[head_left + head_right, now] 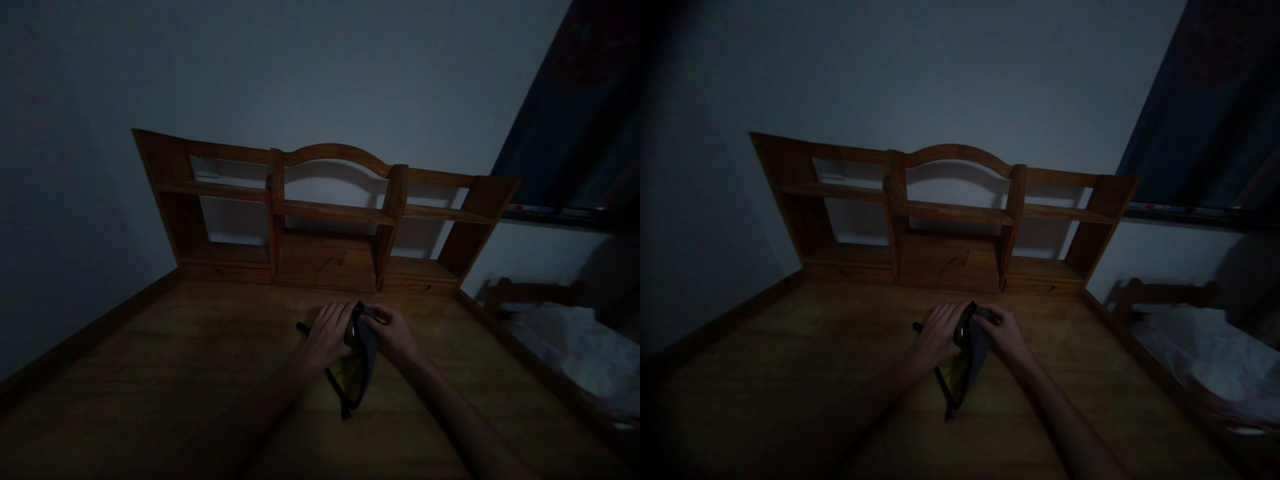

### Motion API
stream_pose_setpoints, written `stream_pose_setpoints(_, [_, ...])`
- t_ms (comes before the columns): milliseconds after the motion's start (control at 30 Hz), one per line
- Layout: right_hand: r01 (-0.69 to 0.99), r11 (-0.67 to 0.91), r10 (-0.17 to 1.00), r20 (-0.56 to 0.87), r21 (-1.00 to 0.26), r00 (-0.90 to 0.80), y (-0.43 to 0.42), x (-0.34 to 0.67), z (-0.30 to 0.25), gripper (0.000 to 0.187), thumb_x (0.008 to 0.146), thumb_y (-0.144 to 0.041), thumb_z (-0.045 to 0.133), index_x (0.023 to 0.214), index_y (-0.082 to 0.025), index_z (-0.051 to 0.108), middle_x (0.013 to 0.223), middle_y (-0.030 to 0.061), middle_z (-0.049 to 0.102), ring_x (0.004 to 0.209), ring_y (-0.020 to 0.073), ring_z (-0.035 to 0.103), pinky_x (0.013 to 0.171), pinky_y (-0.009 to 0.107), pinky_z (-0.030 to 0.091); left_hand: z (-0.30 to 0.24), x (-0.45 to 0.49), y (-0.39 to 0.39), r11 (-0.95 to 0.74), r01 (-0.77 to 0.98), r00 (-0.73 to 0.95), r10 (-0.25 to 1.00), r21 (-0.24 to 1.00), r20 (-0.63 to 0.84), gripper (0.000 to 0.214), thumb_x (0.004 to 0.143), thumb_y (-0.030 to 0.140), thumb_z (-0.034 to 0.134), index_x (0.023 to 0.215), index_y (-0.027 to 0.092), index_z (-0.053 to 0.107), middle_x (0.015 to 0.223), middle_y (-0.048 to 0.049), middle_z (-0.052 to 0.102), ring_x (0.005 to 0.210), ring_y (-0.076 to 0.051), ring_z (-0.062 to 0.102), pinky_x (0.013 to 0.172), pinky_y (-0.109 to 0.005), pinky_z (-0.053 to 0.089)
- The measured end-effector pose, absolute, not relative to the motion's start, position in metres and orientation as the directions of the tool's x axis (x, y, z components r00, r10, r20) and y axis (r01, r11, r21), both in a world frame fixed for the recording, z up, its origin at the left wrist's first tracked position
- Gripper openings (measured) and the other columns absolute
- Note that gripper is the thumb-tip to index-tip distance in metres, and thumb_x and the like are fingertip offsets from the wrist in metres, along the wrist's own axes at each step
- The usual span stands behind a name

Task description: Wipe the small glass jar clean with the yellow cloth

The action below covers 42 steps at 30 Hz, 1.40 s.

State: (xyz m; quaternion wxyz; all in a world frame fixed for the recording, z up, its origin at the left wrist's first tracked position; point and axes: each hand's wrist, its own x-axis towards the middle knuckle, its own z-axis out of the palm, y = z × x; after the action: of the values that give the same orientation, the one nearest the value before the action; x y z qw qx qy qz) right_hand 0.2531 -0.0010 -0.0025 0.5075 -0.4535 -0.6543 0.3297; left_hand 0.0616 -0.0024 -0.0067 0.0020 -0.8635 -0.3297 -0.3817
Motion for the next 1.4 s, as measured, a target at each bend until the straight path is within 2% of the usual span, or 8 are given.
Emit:
stream_pose_setpoints(200, [0.508, 0.485, 0.858, 0.500, -0.712, -0.118, -0.012, 0.250, 0.003, 0.026, 0.088, -0.034, 0.056, 0.105, -0.023, 0.071, 0.104, 0.0060, 0.072, 0.091, 0.0266, 0.069, 0.083, 0.040, 0.054, -0.008, 0.063, -0.002, -0.773, 0.599, 0.493, 0.561, 0.209, 0.664, 0.065, 0.081, 0.012, 0.051, 0.142, 0.019, 0.031, 0.126, -0.0104, 0.056, 0.114, -0.026, 0.051, 0.104, -0.043, 0.036])
stream_pose_setpoints(400, [0.498, 0.536, 0.826, 0.545, -0.682, -0.143, -0.024, 0.250, 0.014, 0.027, 0.090, -0.034, 0.053, 0.108, -0.026, 0.072, 0.104, 0.0054, 0.073, 0.095, 0.0292, 0.068, 0.088, 0.042, 0.051, -0.006, 0.063, -0.006, -0.767, 0.610, 0.499, 0.568, 0.200, 0.655, 0.075, 0.077, 0.011, 0.055, 0.146, 0.019, 0.025, 0.129, -0.0104, 0.053, 0.117, -0.027, 0.049, 0.104, -0.043, 0.036])
stream_pose_setpoints(633, [0.017, 0.376, 0.926, 0.376, -0.927, 0.033, -0.007, 0.248, 0.004, 0.027, 0.083, -0.036, 0.063, 0.105, -0.023, 0.072, 0.105, 0.0058, 0.072, 0.096, 0.0270, 0.067, 0.086, 0.039, 0.051, -0.007, 0.063, -0.001, -0.723, 0.638, 0.389, 0.598, 0.264, 0.701, 0.093, 0.065, 0.023, 0.077, 0.144, 0.021, 0.027, 0.128, -0.0099, 0.054, 0.115, -0.028, 0.050, 0.101, -0.042, 0.039])
stream_pose_setpoints(733, [-0.342, 0.236, 0.967, 0.253, -0.910, -0.006, 0.001, 0.249, 0.001, 0.025, 0.078, -0.031, 0.065, 0.101, -0.022, 0.071, 0.103, 0.0050, 0.073, 0.093, 0.0248, 0.067, 0.087, 0.037, 0.051, -0.008, 0.063, 0.001, -0.692, 0.654, 0.318, 0.617, 0.305, 0.720, 0.088, 0.064, 0.038, 0.080, 0.139, 0.022, 0.036, 0.125, -0.0102, 0.056, 0.113, -0.029, 0.052, 0.098, -0.042, 0.041])
stream_pose_setpoints(900, [-0.477, 0.164, 0.952, 0.265, -0.863, -0.153, 0.001, 0.254, 0.008, 0.023, 0.071, -0.029, 0.060, 0.085, -0.020, 0.075, 0.106, 0.0074, 0.072, 0.109, 0.0280, 0.061, 0.099, 0.041, 0.044, -0.006, 0.063, 0.002, -0.645, 0.683, 0.220, 0.629, 0.343, 0.746, 0.083, 0.068, 0.053, 0.075, 0.136, 0.022, 0.041, 0.121, -0.0108, 0.057, 0.110, -0.028, 0.054, 0.096, -0.041, 0.042])
stream_pose_setpoints(1067, [-0.341, 0.236, 0.953, 0.285, -0.910, -0.100, -0.006, 0.250, 0.014, 0.012, 0.071, -0.028, 0.071, 0.079, -0.020, 0.075, 0.120, 0.0080, 0.065, 0.110, 0.0269, 0.059, 0.098, 0.040, 0.043, -0.006, 0.063, 0.002, -0.640, 0.680, 0.206, 0.635, 0.358, 0.745, 0.083, 0.068, 0.051, 0.076, 0.137, 0.022, 0.039, 0.123, -0.0103, 0.055, 0.111, -0.028, 0.053, 0.095, -0.041, 0.043])
stream_pose_setpoints(1233, [-0.142, 0.266, 0.964, 0.258, -0.954, 0.069, -0.001, 0.247, 0.005, 0.029, 0.059, -0.032, 0.085, 0.078, -0.022, 0.066, 0.086, 0.0017, 0.070, 0.081, 0.0192, 0.064, 0.077, 0.031, 0.049, -0.006, 0.062, 0.001, -0.670, 0.683, 0.264, 0.597, 0.291, 0.757, 0.087, 0.067, 0.039, 0.080, 0.139, 0.022, 0.036, 0.127, -0.0110, 0.054, 0.113, -0.029, 0.052, 0.095, -0.042, 0.043])
stream_pose_setpoints(1400, [0.092, 0.229, 0.971, 0.234, -0.969, 0.048, 0.005, 0.251, -0.006, 0.036, 0.064, -0.042, 0.081, 0.090, -0.019, 0.068, 0.085, 0.0040, 0.070, 0.078, 0.0201, 0.063, 0.072, 0.030, 0.048, -0.005, 0.060, 0.001, -0.732, 0.667, 0.418, 0.518, 0.135, 0.746, 0.090, 0.069, 0.032, 0.079, 0.144, 0.023, 0.030, 0.136, -0.0113, 0.050, 0.121, -0.029, 0.049, 0.102, -0.043, 0.038])
